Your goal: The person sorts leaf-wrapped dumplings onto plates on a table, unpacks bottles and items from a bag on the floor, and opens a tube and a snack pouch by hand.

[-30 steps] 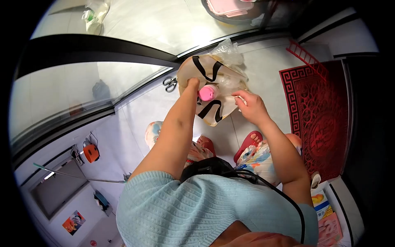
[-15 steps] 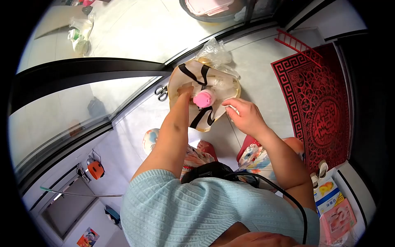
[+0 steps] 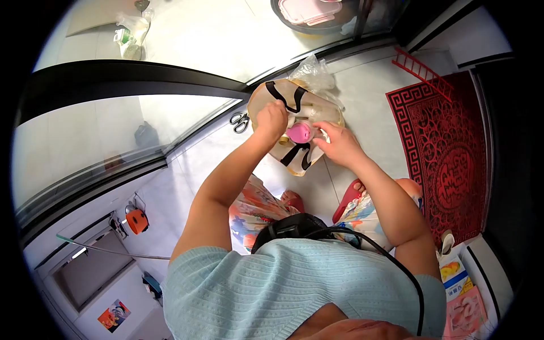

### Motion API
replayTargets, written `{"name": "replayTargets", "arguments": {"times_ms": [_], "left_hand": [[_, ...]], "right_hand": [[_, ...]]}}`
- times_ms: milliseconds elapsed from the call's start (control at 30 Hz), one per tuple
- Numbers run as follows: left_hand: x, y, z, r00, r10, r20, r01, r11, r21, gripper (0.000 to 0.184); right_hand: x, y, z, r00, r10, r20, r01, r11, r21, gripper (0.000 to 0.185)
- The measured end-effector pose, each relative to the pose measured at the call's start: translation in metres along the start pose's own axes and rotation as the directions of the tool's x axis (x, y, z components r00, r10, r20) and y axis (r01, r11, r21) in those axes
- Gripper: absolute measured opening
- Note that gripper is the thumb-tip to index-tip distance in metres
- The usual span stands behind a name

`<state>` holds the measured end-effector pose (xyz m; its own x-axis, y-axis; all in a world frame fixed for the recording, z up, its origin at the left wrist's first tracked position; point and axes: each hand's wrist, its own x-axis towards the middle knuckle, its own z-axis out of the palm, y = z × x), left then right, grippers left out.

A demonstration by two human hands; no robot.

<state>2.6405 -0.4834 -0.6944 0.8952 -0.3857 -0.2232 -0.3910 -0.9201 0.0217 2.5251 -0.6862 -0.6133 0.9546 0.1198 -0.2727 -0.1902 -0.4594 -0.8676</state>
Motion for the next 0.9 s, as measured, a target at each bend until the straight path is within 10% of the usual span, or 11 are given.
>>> {"name": "replayTargets", "arguments": {"times_ms": [100,400,500,633,800,900], "left_hand": [[-0.038,0.031,-0.082,0.974,0.139,-0.178,-0.149,0.988,-0.044,0.027],[-0.093,0.030,-0.119,0.975,0.212,-0.067,-0.218,0.852,-0.475,0.038],[-0.107,0.023,-0.127,0.850,0.500,-0.168,-0.522,0.755,-0.397,0.043],[-0.136,0.015,-0.124,0.777,0.616,-0.128,-0.625,0.732,-0.272,0.038],[-0.146,0.015,-0.117,0.813,0.552,-0.184,-0.581,0.752,-0.310,0.028],[-0.145,0.016,-0.114,0.966,0.249,-0.066,-0.201,0.567,-0.799,0.035]], "right_hand": [[0.003,-0.001,0.008,0.999,-0.042,-0.023,0.041,0.999,-0.027,0.055],[0.012,-0.010,0.007,0.976,-0.025,0.215,0.045,0.995,-0.088,0.070],[0.008,-0.010,0.004,0.782,-0.086,0.618,-0.083,0.967,0.241,0.058],[-0.006,-0.021,0.011,0.669,-0.158,0.727,0.023,0.981,0.192,0.056],[-0.012,-0.026,0.018,0.703,-0.176,0.689,0.162,0.983,0.086,0.056],[-0.010,-0.012,0.024,0.749,-0.255,0.611,0.250,0.964,0.096,0.057]]}}
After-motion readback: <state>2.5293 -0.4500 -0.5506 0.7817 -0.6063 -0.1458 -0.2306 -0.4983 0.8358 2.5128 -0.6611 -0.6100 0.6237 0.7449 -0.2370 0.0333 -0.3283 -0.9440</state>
